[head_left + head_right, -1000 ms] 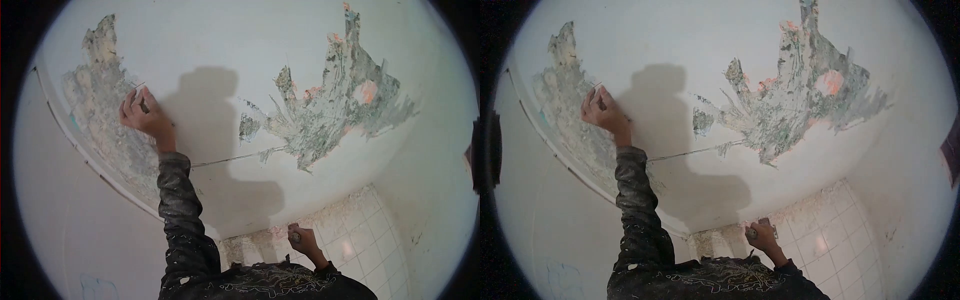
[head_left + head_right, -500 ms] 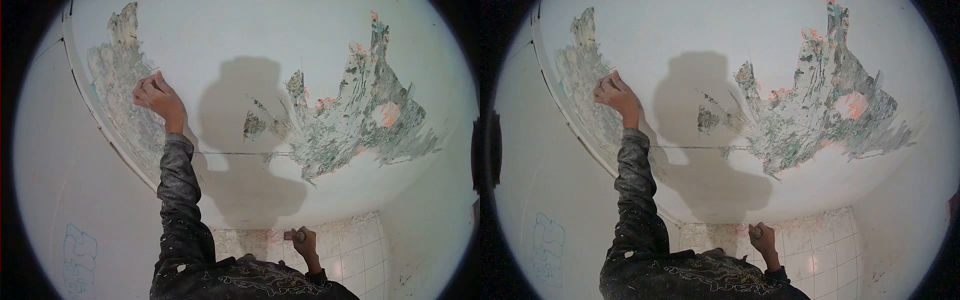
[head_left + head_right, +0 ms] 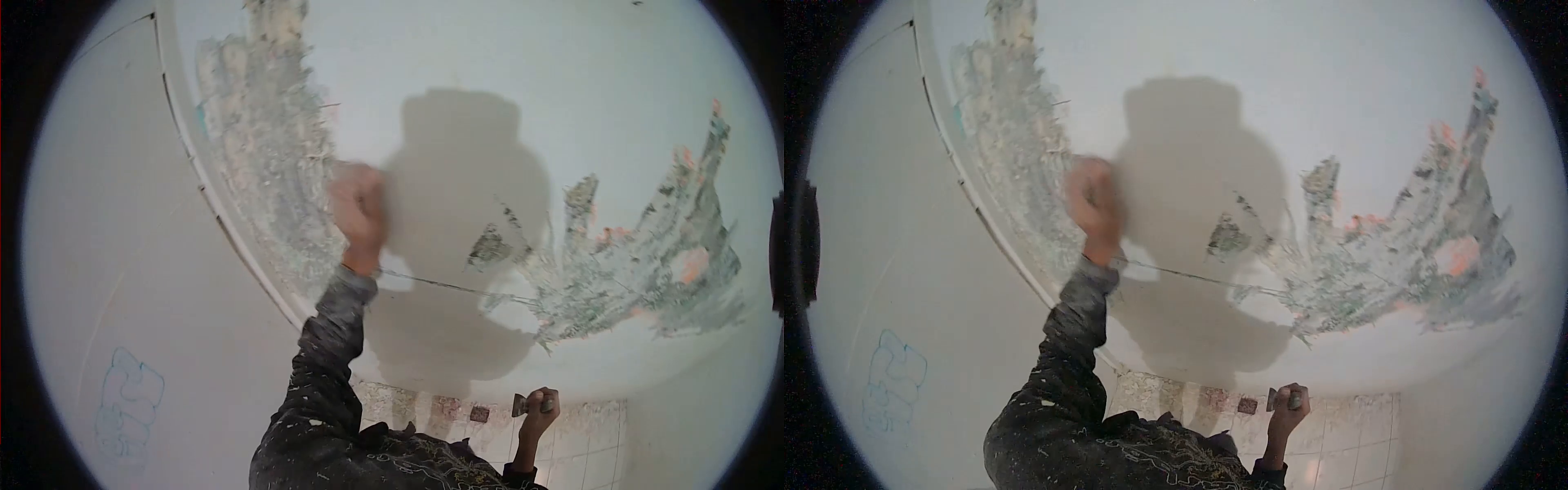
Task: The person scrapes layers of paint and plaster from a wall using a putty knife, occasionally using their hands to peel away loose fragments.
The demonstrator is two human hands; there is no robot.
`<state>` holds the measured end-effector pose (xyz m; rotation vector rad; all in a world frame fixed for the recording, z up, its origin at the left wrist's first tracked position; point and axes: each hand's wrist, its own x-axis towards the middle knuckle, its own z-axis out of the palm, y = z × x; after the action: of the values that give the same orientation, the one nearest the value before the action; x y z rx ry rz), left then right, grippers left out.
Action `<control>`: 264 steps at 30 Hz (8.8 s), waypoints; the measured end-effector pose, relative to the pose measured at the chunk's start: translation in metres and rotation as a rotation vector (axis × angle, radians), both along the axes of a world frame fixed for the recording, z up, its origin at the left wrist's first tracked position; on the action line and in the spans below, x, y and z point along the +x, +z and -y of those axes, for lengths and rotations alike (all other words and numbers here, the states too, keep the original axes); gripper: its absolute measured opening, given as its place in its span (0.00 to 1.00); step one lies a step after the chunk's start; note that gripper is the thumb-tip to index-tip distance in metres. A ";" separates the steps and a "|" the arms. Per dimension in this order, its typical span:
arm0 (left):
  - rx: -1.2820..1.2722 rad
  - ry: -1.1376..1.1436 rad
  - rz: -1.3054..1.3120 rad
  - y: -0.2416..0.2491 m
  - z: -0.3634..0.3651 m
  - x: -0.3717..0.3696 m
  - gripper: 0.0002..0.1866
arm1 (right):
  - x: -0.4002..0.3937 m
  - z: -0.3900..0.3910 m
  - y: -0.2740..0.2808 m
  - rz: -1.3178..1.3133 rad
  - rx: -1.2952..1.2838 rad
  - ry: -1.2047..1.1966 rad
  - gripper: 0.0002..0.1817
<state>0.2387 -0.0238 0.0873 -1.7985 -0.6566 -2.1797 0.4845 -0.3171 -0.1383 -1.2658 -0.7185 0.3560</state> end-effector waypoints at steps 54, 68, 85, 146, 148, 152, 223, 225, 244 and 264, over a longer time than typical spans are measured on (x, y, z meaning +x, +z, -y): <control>-1.009 -0.507 0.565 -0.269 0.144 0.143 0.23 | 0.078 -0.122 0.155 0.903 0.454 1.062 0.12; -1.175 -0.804 0.552 -0.238 0.138 0.164 0.43 | 0.060 -0.075 0.145 0.798 0.852 0.768 0.11; -1.161 -0.831 0.428 -0.244 0.141 0.154 0.45 | 0.054 -0.117 0.122 1.054 0.541 0.965 0.07; -1.558 -1.602 1.559 -0.373 0.145 0.170 0.29 | 0.053 -0.137 0.126 1.082 0.655 0.911 0.09; -1.587 -1.446 1.669 -0.357 0.156 0.171 0.28 | 0.054 -0.134 0.126 1.072 0.608 0.898 0.09; -1.631 -1.497 1.365 -0.347 0.152 0.163 0.28 | 0.043 -0.123 0.143 0.986 0.730 0.908 0.09; -1.569 -1.492 1.548 -0.317 0.153 0.175 0.29 | 0.082 -0.077 0.051 1.384 -0.388 1.506 0.07; -1.565 -1.588 1.535 -0.348 0.155 0.169 0.28 | 0.084 -0.100 0.056 1.283 0.467 1.392 0.07; -1.646 -1.641 1.440 -0.352 0.164 0.174 0.25 | 0.043 -0.112 0.121 1.002 0.788 0.842 0.17; -1.573 -1.637 1.545 -0.350 0.170 0.166 0.26 | 0.053 -0.087 0.133 0.847 0.625 1.015 0.13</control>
<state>0.4050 -0.1941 -0.2626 -0.1914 0.3532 0.8957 0.5378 -0.2299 -0.0056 -0.3143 -2.0221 0.3473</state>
